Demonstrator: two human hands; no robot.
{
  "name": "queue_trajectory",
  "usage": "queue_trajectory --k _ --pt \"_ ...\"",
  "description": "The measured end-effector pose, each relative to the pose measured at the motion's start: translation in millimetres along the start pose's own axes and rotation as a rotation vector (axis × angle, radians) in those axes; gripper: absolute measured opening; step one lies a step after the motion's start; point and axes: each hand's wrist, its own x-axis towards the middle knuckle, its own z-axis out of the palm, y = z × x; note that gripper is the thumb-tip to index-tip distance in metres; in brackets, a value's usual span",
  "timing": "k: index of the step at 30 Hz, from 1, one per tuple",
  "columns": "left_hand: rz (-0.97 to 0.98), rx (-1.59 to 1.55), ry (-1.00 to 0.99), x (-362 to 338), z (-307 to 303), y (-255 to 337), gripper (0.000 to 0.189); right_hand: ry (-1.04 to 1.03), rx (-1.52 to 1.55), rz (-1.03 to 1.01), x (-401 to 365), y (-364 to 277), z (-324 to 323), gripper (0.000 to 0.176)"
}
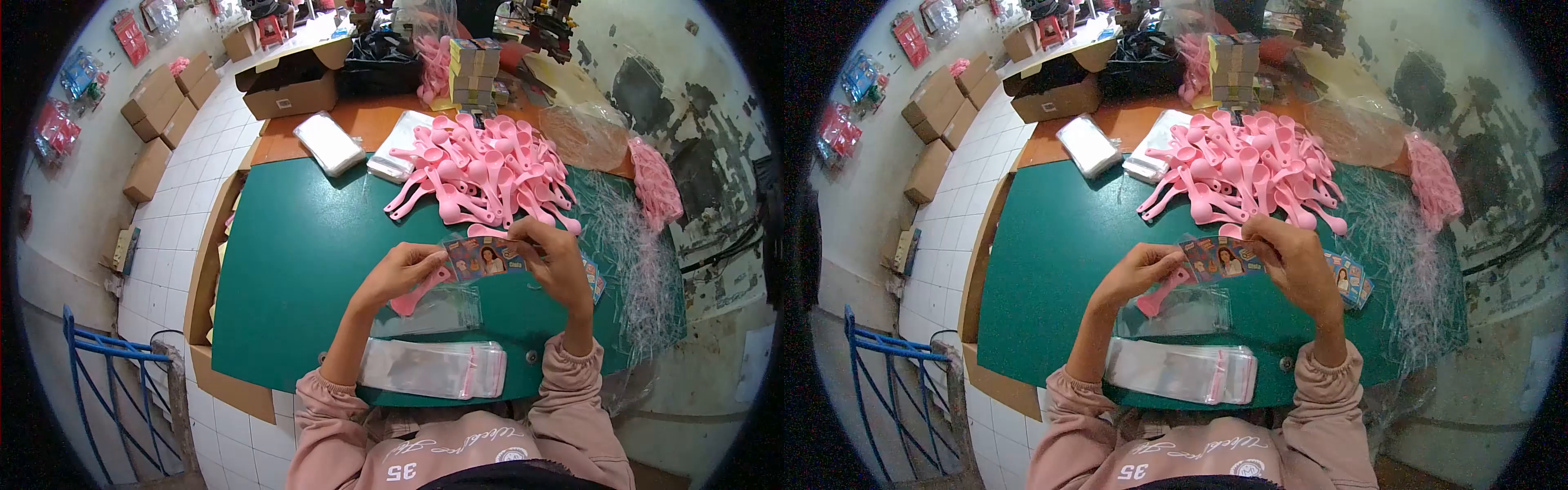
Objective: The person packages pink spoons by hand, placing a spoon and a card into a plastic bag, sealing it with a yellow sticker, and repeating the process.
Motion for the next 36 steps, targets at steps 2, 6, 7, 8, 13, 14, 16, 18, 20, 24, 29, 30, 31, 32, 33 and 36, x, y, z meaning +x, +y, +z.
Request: queue_trajectory --k 2,6,7,8,13,14,16,18,20,24,29,30,31,32,33,36 --pt "0.025 0.058 -0.048 1.4 -0.6 0.7 0.032 -0.027 -0.018 -0.024 -0.1 -1.8 0.1 0.011" --pt "0.152 0.127 -0.173 4.5 8.0 -0.6 0.03 -0.123 0.026 -0.015 1.0 6.6 15.5 0.013" --pt "0.151 0.129 -0.175 3.1 11.0 2.4 0.03 -0.222 0.054 -0.009 1.4 8.3 20.1 0.015" --pt "0.145 0.129 -0.177 0.1 14.3 8.1 0.032 -0.32 0.082 -0.003 1.1 10.9 24.3 0.016" --pt "0.195 0.234 -0.048 -4.2 15.7 7.2 0.053 -0.318 0.182 -0.015 0.4 25.2 27.9 0.015" --pt "0.195 0.235 -0.05 -3.6 14.4 6.7 0.053 -0.338 0.276 0.017 0.0 26.2 24.5 0.013" --pt "0.147 0.307 -0.085 -0.6 11.5 3.2 0.054 -0.31 0.423 0.1 -2.1 30.5 23.7 0.013" --pt "0.174 0.269 -0.087 1.0 12.5 -1.3 0.054 -0.281 0.57 0.181 -2.8 35.7 27.1 0.012" --pt "0.201 0.232 -0.09 1.2 13.2 -1.7 0.054 -0.357 0.505 0.156 -3.3 40.2 31.2 0.011" --pt "0.13 0.297 -0.144 -1.4 15.4 6.4 0.054 -0.404 0.238 0.066 -3.5 33.1 37.5 0.014" --pt "0.108 0.312 -0.125 -2.7 13.5 5.7 0.057 -0.362 0.426 0.101 -4.8 29.2 30.2 0.019" --pt "0.141 0.342 -0.124 -2.0 14.2 4.7 0.058 -0.368 0.423 0.092 -4.7 28.4 29.9 0.021" --pt "0.172 0.373 -0.124 -1.5 14.9 2.9 0.059 -0.368 0.424 0.091 -4.4 27.9 30.5 0.021" --pt "0.172 0.373 -0.124 -0.1 15.5 -1.6 0.059 -0.382 0.353 0.067 -4.0 27.4 31.2 0.022" --pt "0.255 0.378 -0.115 1.4 16.9 -5.1 0.062 -0.394 0.281 0.044 -3.8 26.8 31.7 0.024" --pt "0.244 0.38 -0.126 -2.7 21.4 2.5 0.068 -0.461 0.222 0.002 -2.4 23.6 33.7 0.026"
